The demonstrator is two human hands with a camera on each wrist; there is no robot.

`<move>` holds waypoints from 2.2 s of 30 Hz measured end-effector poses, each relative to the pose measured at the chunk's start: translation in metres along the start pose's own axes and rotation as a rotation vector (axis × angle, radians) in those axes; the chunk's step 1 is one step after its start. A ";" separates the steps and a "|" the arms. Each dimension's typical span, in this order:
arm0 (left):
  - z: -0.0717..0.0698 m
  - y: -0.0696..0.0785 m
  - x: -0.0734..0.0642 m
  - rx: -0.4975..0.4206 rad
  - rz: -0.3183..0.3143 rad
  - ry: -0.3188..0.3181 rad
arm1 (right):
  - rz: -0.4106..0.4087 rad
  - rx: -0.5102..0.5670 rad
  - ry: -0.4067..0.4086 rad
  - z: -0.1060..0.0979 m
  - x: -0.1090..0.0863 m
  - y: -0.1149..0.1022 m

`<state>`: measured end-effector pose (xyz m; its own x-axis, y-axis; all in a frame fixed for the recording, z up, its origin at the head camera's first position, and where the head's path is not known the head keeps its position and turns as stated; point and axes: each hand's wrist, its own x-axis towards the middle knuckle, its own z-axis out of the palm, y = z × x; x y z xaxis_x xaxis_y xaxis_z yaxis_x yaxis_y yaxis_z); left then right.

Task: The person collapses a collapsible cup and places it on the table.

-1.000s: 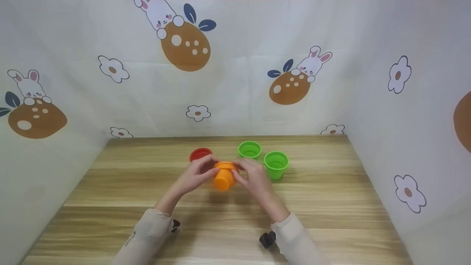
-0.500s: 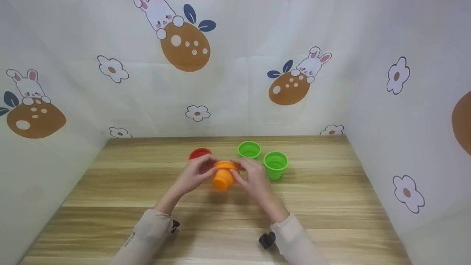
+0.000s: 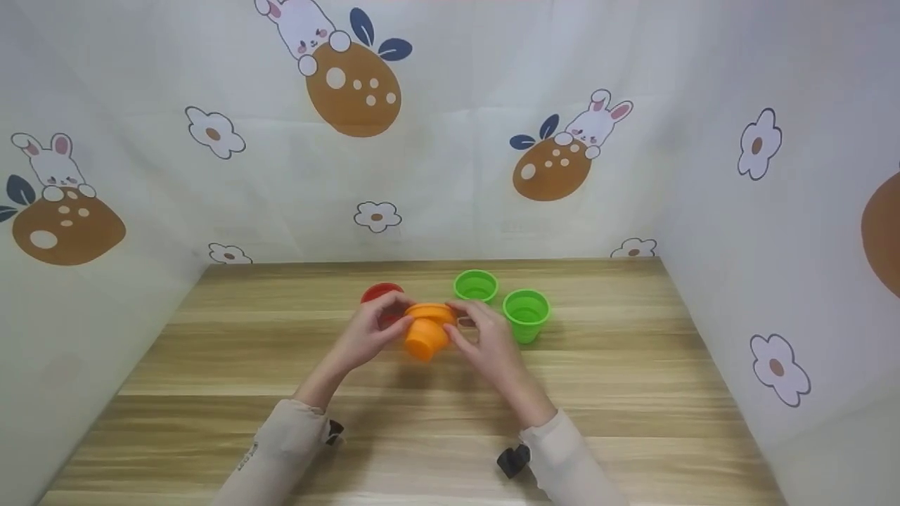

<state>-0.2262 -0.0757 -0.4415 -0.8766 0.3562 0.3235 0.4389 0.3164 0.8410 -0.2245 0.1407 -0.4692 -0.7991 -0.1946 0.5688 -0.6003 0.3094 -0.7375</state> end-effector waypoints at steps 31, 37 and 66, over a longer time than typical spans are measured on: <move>0.001 -0.002 0.000 -0.083 -0.030 0.008 | -0.071 -0.015 0.070 0.000 -0.002 0.012; 0.000 -0.001 -0.002 -0.091 -0.028 -0.004 | -0.139 -0.059 0.079 0.000 -0.001 0.012; 0.000 -0.003 -0.003 -0.038 -0.013 -0.025 | -0.209 -0.189 0.028 0.000 -0.001 0.016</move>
<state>-0.2246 -0.0782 -0.4451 -0.8769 0.3740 0.3020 0.4192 0.2875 0.8611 -0.2334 0.1460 -0.4815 -0.6558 -0.2472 0.7133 -0.7332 0.4335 -0.5239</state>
